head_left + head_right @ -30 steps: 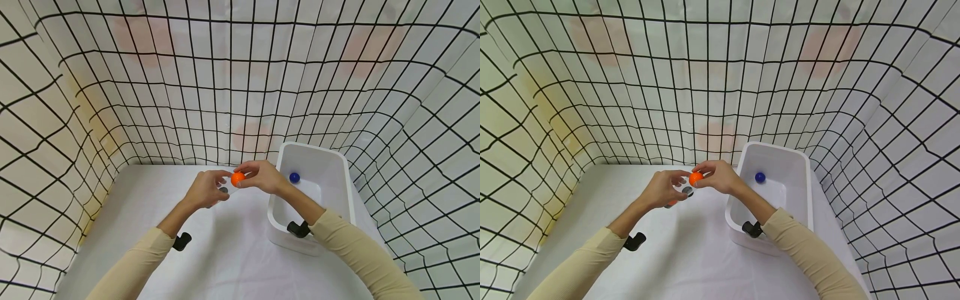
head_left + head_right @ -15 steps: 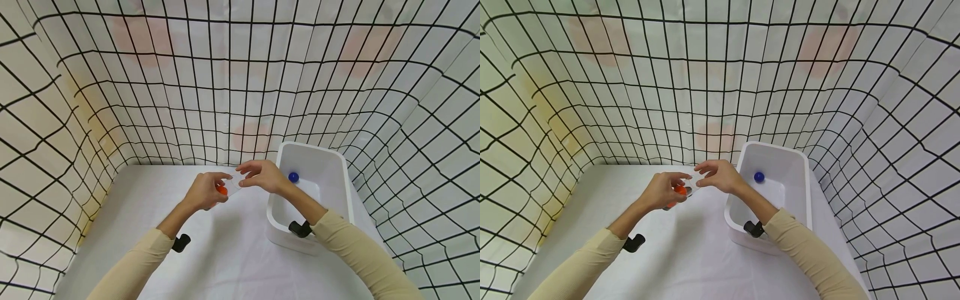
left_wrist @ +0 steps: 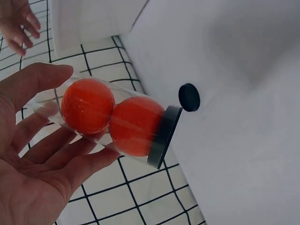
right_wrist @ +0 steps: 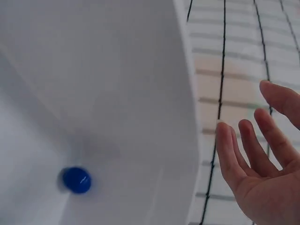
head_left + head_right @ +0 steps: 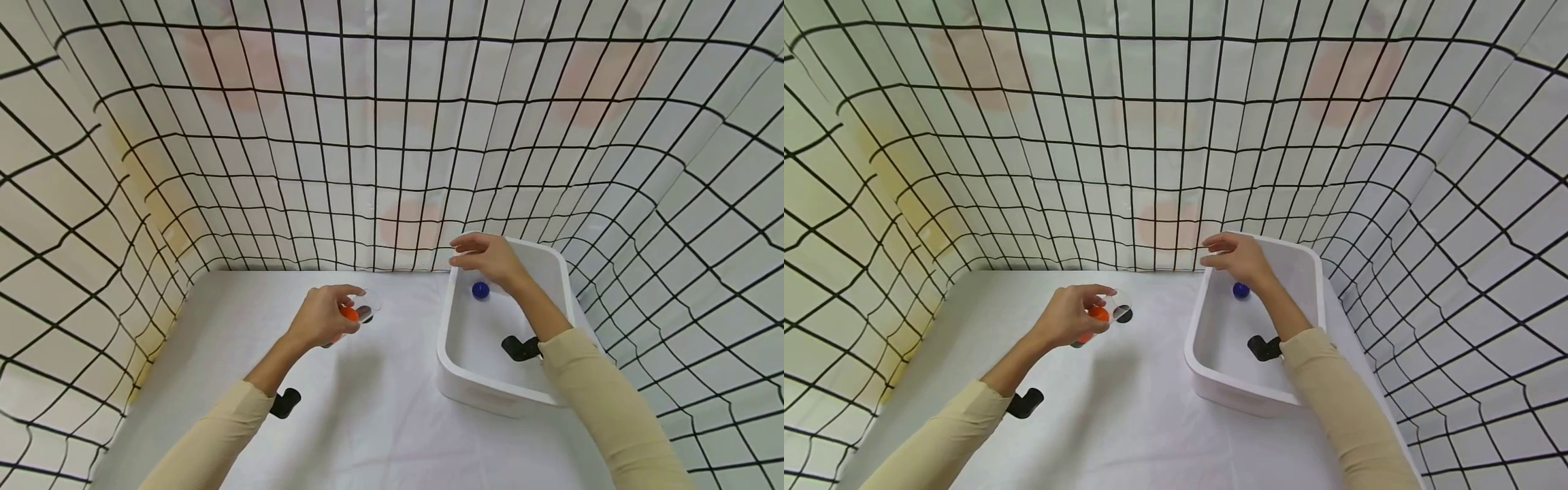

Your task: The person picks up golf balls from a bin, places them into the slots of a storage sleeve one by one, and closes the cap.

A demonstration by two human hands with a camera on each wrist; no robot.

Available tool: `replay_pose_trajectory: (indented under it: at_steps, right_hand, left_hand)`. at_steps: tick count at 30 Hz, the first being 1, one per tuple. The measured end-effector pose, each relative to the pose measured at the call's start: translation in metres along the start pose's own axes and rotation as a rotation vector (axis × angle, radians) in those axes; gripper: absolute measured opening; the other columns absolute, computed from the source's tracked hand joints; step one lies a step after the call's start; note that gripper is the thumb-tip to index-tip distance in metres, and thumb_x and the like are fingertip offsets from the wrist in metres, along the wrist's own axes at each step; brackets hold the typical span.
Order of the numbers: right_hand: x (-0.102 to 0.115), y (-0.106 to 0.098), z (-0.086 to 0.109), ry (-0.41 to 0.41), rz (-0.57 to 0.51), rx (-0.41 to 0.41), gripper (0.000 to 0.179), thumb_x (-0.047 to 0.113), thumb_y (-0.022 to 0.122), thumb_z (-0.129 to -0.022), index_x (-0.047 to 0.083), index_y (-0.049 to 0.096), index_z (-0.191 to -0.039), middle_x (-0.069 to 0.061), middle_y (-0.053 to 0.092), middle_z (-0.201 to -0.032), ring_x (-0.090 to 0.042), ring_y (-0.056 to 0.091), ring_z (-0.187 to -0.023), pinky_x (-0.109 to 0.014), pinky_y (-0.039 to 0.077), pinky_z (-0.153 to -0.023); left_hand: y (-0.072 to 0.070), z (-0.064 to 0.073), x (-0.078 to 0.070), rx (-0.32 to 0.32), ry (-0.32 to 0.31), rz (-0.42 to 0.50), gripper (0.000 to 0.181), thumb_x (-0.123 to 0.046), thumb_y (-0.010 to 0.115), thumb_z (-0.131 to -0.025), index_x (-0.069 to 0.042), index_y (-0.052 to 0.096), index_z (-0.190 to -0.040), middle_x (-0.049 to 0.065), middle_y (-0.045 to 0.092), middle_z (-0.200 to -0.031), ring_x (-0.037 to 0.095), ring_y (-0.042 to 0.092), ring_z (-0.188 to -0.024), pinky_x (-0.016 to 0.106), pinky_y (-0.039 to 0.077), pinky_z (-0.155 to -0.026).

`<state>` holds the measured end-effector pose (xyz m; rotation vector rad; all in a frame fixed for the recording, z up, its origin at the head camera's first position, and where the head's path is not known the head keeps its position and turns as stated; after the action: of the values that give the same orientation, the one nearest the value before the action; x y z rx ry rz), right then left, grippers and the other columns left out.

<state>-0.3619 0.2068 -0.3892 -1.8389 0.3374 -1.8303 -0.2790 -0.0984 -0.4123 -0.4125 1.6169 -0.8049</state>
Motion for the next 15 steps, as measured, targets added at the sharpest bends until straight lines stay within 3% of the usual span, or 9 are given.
replay_pose_trajectory:
  at_steps: [7, 12, 15]
  right_hand:
    - [-0.060, -0.024, -0.016, 0.127, 0.026, -0.109, 0.048, 0.016, 0.075, -0.090, 0.001, 0.062, -0.134, -0.024, 0.062, -0.136, -0.036, 0.064, -0.117, -0.041, 0.057, -0.095]
    - [-0.099, -0.020, -0.025, 0.172, 0.085, -0.127, 0.051, 0.016, 0.076, -0.089, 0.000, 0.061, -0.135, -0.027, 0.058, -0.138, -0.039, 0.061, -0.120, -0.044, 0.054, -0.098]
    - [-0.118, -0.013, -0.028, 0.202, 0.117, -0.099, 0.052, 0.019, 0.077, -0.086, 0.000, 0.062, -0.133, -0.029, 0.057, -0.138, -0.039, 0.062, -0.115, -0.044, 0.055, -0.093]
  left_hand:
    - [-0.002, 0.003, 0.008, -0.005, -0.018, -0.011, 0.051, -0.007, 0.078, -0.075, -0.016, 0.073, -0.125, 0.013, 0.075, -0.104, 0.018, 0.069, -0.078, 0.026, 0.055, -0.061]
    - [-0.004, 0.004, 0.013, -0.012, -0.032, -0.014, 0.052, -0.007, 0.078, -0.074, -0.016, 0.072, -0.126, 0.013, 0.076, -0.104, 0.020, 0.069, -0.081, 0.026, 0.055, -0.061]
    - [-0.005, 0.005, 0.016, -0.016, -0.032, -0.032, 0.052, -0.008, 0.079, -0.074, -0.016, 0.072, -0.126, 0.012, 0.076, -0.103, 0.020, 0.070, -0.083, 0.026, 0.055, -0.064]
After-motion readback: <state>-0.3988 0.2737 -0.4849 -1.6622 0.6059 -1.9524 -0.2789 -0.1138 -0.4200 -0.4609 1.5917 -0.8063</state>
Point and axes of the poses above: each hand's wrist, its own z-axis away from the middle knuckle, its own y-axis out of the palm, x = y × z, the point moved 8 cm from there along -z, towards the middle knuckle
